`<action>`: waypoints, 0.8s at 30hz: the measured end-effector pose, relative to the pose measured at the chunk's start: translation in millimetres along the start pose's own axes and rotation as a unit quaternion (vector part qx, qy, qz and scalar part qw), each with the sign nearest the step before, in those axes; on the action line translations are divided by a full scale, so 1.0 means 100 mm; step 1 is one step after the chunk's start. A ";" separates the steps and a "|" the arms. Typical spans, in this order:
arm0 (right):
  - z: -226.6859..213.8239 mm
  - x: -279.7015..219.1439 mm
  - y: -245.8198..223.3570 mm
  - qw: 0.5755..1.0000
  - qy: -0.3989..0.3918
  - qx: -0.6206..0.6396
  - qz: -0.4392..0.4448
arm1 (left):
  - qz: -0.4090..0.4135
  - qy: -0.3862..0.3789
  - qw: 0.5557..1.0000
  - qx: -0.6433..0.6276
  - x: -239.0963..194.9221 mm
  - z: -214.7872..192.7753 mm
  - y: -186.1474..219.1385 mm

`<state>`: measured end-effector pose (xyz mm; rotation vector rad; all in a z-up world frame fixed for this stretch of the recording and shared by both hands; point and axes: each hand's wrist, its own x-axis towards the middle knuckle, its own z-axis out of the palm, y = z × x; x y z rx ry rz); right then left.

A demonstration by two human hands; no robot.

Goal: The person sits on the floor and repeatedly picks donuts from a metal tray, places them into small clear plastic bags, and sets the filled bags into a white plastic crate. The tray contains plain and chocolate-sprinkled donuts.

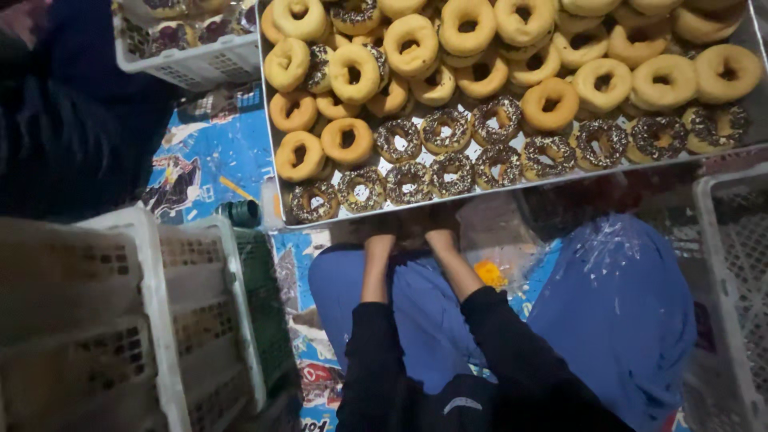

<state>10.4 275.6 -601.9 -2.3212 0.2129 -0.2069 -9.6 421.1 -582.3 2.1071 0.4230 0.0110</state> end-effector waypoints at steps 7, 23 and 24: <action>-0.11 -0.57 -0.06 0.980 0.003 0.188 0.065 | -0.031 -0.174 0.931 0.321 -0.11 0.03 -0.60; -3.55 -1.32 0.09 0.941 -0.148 0.150 -0.265 | 0.281 -0.279 0.870 -0.293 -2.51 0.24 1.57; -3.69 -1.42 0.15 0.953 -0.159 0.144 -0.213 | 0.259 -0.307 0.863 -0.306 -2.69 0.42 1.56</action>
